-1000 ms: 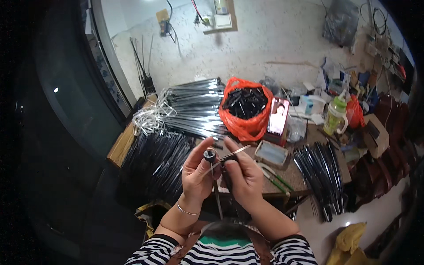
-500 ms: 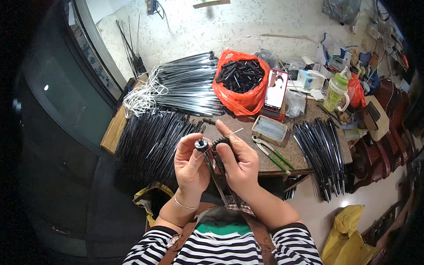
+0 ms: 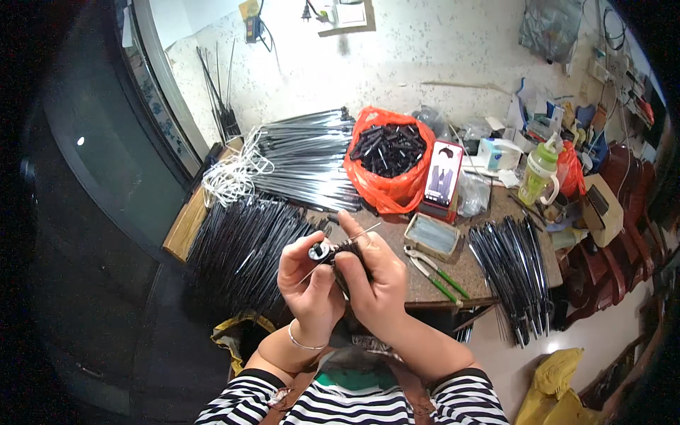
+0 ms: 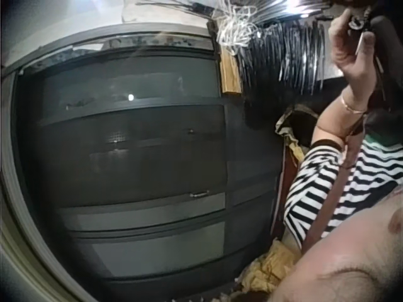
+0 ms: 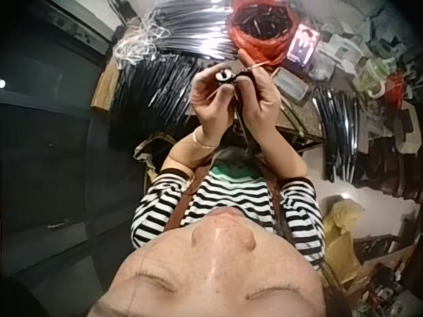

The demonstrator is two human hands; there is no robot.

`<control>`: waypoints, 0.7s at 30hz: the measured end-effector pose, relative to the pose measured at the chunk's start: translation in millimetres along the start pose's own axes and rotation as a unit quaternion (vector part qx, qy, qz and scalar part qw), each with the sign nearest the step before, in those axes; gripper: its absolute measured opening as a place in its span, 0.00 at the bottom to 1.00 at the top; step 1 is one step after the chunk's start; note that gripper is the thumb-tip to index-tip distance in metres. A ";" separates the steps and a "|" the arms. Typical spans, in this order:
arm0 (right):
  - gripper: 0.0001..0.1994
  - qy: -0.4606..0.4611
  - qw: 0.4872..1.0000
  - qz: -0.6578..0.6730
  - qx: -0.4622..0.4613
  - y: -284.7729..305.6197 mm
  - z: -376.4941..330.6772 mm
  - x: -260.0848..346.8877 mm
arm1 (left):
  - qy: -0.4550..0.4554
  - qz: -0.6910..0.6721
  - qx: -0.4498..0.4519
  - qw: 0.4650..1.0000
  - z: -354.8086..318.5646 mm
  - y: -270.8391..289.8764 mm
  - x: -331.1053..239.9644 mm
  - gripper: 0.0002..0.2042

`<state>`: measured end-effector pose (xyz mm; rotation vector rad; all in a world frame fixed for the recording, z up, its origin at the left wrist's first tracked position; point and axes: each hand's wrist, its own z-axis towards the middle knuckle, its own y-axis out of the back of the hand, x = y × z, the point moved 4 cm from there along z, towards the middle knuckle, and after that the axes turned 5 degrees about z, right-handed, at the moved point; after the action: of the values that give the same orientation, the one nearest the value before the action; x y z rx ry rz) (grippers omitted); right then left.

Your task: The person assembles umbrella frames by threading wire through bundles of ribs, attaching the ribs to hubs on metal tubes, and securing the wire around the hubs using pliers.

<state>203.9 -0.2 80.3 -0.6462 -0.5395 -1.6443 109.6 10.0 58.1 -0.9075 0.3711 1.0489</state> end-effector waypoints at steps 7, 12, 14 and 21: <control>0.18 0.099 0.994 -0.043 -0.016 0.1 21.5 39.7 | -0.063 -0.087 0.171 0.979 42.0 -29.1 -26.7 0.17; 0.18 0.073 0.994 -0.036 -0.074 -0.1 25.1 11.9 | -0.052 -0.039 0.182 0.981 55.7 -24.2 -3.1 0.18; 0.18 0.100 0.994 -0.009 -0.036 -0.2 32.4 6.5 | 0.014 -0.106 0.212 0.971 55.5 -23.9 5.1 0.18; 0.17 0.100 0.992 -0.053 -0.046 -5.3 34.2 5.9 | 0.054 -0.157 0.156 0.974 63.3 -17.1 18.7 0.16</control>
<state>202.0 19.2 109.5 -0.5181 -0.3596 -1.8197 124.4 67.5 91.5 -0.7126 0.4511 0.6302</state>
